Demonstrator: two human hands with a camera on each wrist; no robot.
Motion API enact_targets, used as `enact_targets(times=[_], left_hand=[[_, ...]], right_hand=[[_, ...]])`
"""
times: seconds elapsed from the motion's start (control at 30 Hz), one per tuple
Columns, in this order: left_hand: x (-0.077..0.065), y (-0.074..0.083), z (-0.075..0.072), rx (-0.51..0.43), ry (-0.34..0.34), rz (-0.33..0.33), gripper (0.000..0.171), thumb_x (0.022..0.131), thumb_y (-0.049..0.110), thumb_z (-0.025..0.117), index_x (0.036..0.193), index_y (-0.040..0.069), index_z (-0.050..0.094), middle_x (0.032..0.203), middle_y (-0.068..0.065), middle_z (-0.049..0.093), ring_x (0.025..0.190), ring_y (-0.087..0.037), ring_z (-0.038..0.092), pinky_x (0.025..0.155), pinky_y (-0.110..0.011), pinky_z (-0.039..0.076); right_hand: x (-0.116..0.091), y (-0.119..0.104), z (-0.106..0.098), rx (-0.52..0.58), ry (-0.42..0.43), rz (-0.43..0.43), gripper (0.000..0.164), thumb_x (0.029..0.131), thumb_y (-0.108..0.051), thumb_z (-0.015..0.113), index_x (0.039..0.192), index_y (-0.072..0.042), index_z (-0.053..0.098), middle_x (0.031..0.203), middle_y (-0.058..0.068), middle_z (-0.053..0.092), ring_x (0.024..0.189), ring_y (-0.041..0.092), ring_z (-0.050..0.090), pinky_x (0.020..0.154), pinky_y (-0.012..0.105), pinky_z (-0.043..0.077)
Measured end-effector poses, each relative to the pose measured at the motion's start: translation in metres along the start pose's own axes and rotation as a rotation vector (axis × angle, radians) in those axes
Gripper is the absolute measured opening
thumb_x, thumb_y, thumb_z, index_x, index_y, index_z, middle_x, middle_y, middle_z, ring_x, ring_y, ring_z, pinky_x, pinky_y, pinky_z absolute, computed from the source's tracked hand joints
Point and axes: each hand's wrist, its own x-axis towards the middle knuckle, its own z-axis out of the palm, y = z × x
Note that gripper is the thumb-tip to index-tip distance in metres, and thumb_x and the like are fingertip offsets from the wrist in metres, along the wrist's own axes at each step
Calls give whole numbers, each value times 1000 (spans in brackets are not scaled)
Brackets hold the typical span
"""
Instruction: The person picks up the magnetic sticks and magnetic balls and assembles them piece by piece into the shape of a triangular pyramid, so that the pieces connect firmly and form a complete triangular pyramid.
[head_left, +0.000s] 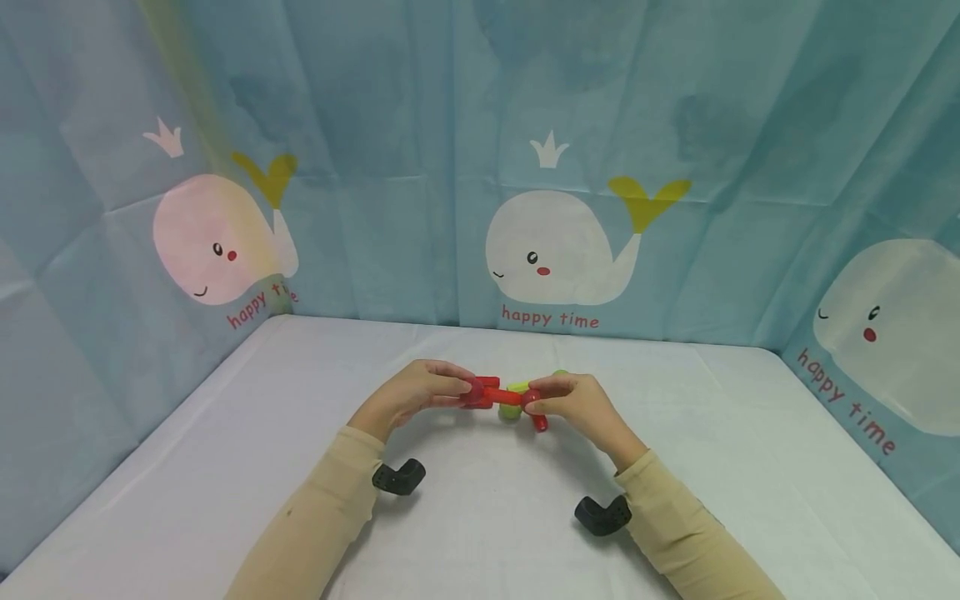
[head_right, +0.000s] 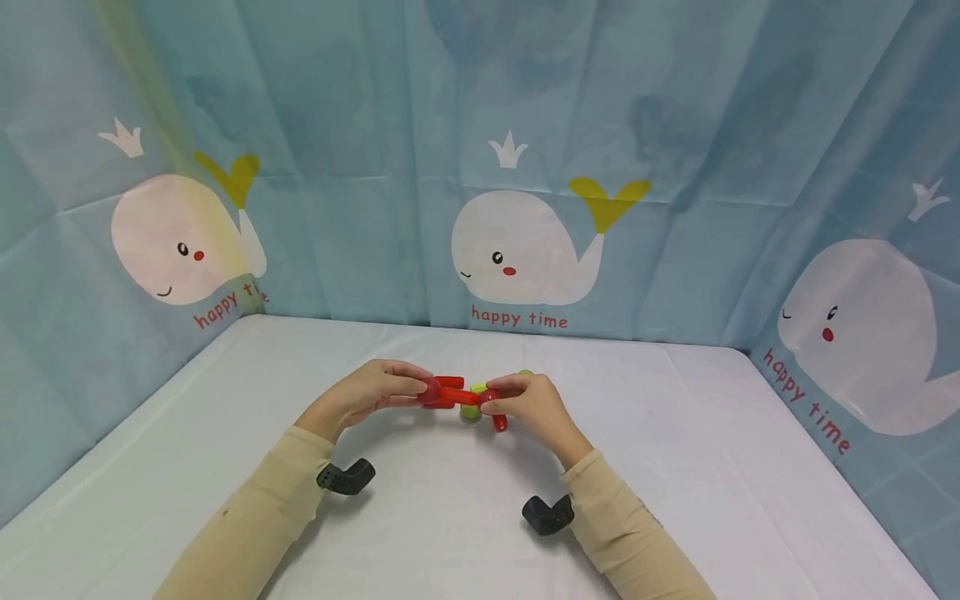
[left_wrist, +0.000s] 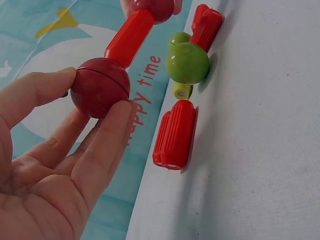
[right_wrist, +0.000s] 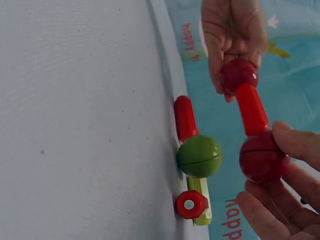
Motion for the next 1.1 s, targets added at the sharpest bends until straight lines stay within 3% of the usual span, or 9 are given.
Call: enact_targets(times=[0.2, 0.4, 0.63, 0.77, 0.93, 1.1], left_hand=[[0, 0, 0, 15, -23, 10, 33, 92, 15, 68, 120, -2, 67, 125, -16, 66, 100, -16, 70, 96, -35, 55], [2, -3, 0, 34, -40, 16, 33, 92, 17, 68, 120, -1, 68, 126, -15, 67, 102, -16, 70, 97, -35, 55], [2, -5, 0, 45, -46, 17, 33, 92, 20, 69, 119, 1, 70, 125, -13, 67, 105, -17, 69, 99, -36, 54], [1, -5, 2, 58, -47, 7, 31, 91, 22, 69, 116, 4, 72, 124, -11, 68, 105, -17, 68, 102, -39, 52], [1, -5, 5, 74, -59, 0, 31, 91, 24, 69, 115, 5, 72, 124, -10, 68, 107, -20, 68, 103, -40, 51], [3, -7, 10, 83, -66, -20, 30, 91, 24, 69, 114, 6, 73, 120, -8, 70, 108, -20, 66, 100, -39, 53]], right_hand=[[2, 2, -3, -22, -41, 5, 37, 79, -27, 84, 112, -12, 75, 110, 4, 74, 106, 16, 65, 90, 36, 53], [2, 4, -5, -7, -139, -23, 37, 79, -27, 82, 113, -15, 76, 111, 3, 69, 105, 18, 58, 84, 30, 50], [3, 4, -5, -13, -215, -26, 34, 80, -25, 81, 113, -18, 77, 110, 2, 67, 109, 19, 53, 85, 30, 48], [1, 3, -5, -8, -271, -34, 33, 82, -21, 78, 114, -15, 76, 108, 1, 72, 107, 17, 56, 86, 30, 49], [-1, 1, -6, 2, -325, -39, 36, 84, -18, 75, 119, -9, 73, 109, 5, 74, 93, 15, 65, 86, 30, 50], [-3, -1, -4, -2, -334, 12, 35, 85, -14, 70, 119, -5, 71, 108, 6, 71, 85, 16, 65, 84, 31, 53]])
